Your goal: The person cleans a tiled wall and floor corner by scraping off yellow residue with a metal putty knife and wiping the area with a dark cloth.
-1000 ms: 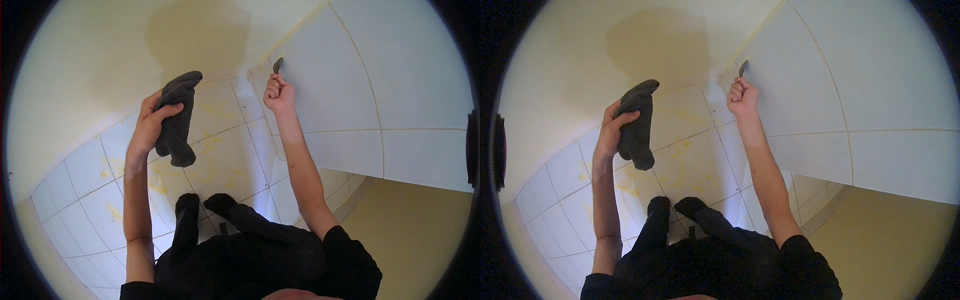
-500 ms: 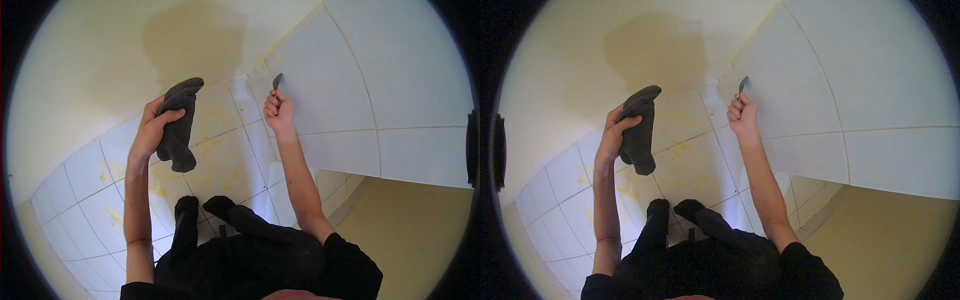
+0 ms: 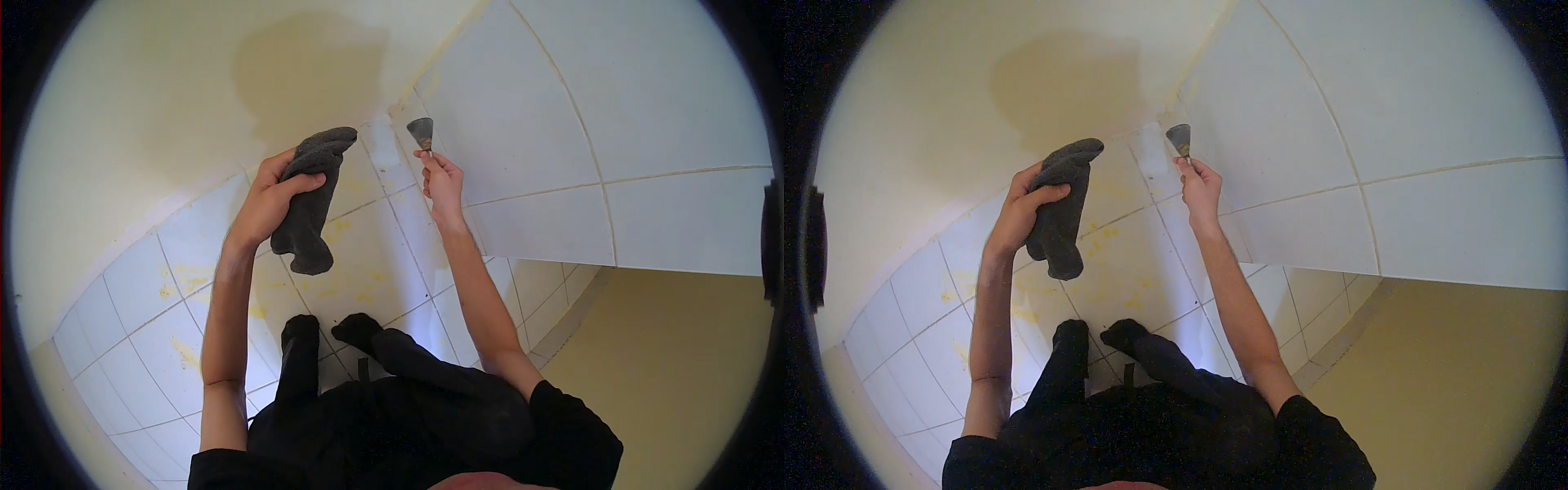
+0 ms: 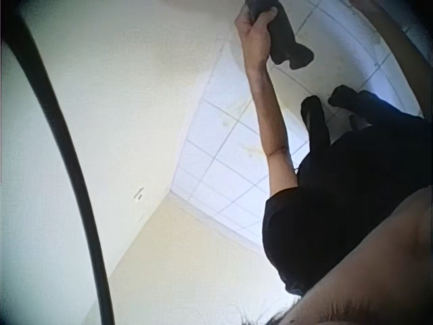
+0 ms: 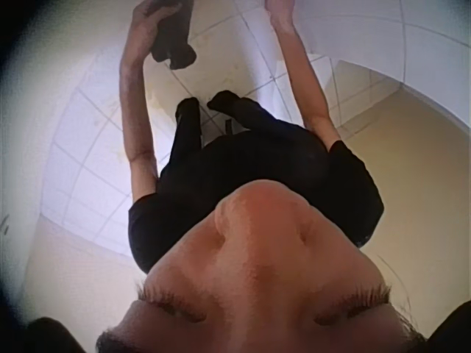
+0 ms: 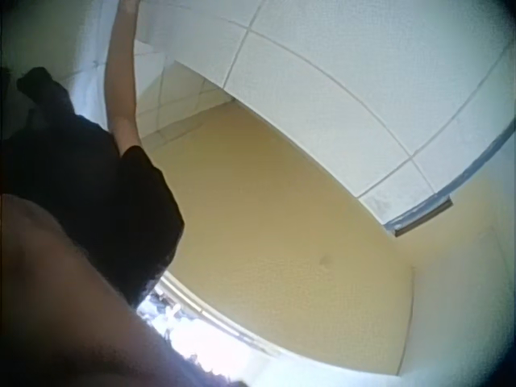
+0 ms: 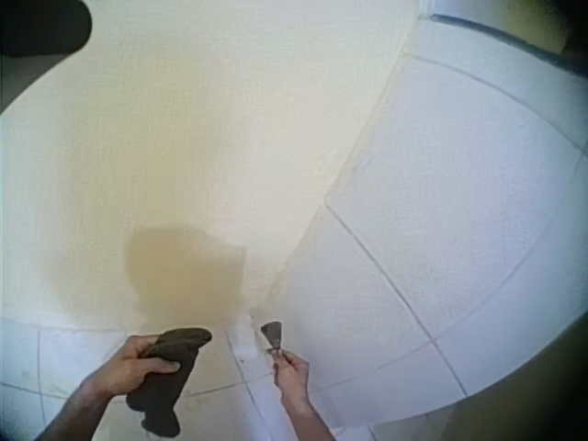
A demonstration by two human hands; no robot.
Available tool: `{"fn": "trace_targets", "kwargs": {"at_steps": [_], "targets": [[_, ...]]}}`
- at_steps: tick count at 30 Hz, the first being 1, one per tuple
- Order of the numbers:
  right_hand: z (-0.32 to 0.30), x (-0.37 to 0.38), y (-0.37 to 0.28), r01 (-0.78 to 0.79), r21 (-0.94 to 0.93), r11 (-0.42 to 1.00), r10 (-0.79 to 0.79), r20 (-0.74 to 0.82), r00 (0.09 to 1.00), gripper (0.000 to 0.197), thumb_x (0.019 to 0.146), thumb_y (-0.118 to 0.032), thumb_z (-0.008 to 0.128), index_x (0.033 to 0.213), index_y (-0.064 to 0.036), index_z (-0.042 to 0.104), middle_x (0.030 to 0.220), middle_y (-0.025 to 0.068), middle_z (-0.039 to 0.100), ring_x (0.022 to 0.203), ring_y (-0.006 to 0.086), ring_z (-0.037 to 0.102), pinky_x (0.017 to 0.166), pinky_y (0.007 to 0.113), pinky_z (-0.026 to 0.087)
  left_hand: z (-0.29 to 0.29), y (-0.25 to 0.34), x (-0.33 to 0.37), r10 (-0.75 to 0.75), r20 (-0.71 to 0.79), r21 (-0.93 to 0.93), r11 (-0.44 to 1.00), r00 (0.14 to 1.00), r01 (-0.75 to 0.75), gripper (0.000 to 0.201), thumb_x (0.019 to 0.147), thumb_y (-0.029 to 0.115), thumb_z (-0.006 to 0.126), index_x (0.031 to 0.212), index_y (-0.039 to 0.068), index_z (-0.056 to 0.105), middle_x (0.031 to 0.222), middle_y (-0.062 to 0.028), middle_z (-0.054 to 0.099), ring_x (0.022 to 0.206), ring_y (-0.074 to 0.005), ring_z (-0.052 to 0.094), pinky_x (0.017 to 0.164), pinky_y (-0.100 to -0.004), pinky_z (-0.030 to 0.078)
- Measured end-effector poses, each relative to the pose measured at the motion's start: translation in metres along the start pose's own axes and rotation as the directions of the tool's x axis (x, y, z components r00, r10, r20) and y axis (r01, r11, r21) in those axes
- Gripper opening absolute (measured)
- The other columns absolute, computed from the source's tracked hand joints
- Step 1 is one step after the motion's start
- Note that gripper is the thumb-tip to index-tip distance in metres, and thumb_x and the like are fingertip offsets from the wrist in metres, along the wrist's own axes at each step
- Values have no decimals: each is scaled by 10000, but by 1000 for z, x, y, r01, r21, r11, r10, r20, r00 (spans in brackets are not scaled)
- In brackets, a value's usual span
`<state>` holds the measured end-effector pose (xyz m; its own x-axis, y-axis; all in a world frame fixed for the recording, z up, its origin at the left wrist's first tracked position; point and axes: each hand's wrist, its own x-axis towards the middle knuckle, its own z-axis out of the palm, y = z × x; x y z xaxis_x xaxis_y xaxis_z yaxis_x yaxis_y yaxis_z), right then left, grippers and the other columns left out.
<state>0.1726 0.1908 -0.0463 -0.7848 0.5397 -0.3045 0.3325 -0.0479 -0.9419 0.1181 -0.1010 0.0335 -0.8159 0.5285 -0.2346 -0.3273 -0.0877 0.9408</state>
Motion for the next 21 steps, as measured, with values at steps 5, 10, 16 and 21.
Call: {"fn": "trace_targets", "kwargs": {"at_steps": [5, 10, 16, 21], "targets": [[-5, 1, 4, -150, 253, 956, 142, 49, 989, 329, 992, -312, 466, 966, -50, 663, 602, -62, 389, 458, 52, 286, 423, 232, 244, -8, -5, -5, 46, -23, 9, 999, 999, -46, 288, 836, 102, 628, 1100, -11, 644, 908, -29, 658, 816, -106, 578, 741, -259, 472], [-7, 8, 13, -268, 334, 904, 234, 139, 962, 357, 1016, -334, 394, 1029, -70, 635, 618, -67, 375, 508, 64, 312, 473, 237, 283, -10, -2, -8, 25, -46, 10, 1000, 999, -25, 283, 834, 94, 627, 1096, -14, 642, 901, -24, 655, 818, -104, 577, 741, -259, 473], [6, 11, 17, -300, 377, 877, 246, 186, 951, 347, 1015, -364, 420, 1091, -87, 614, 647, -66, 402, 633, 67, 381, 536, 247, 326, -16, -6, -8, 23, -19, -27, 999, 1000, -23, 279, 838, 85, 624, 1098, -13, 637, 903, -23, 652, 819, -104, 576, 746, -260, 471], [5, 24, 24, -275, 544, 793, 148, 266, 953, 235, 1001, -330, 474, 1101, -134, 557, 749, -49, 469, 697, 101, 423, 626, 282, 381, -15, -4, -9, 33, -73, 0, 999, 997, -33, 334, 827, 119, 658, 1139, 2, 629, 954, -63, 657, 838, -142, 611, 751, -292, 503]]}}
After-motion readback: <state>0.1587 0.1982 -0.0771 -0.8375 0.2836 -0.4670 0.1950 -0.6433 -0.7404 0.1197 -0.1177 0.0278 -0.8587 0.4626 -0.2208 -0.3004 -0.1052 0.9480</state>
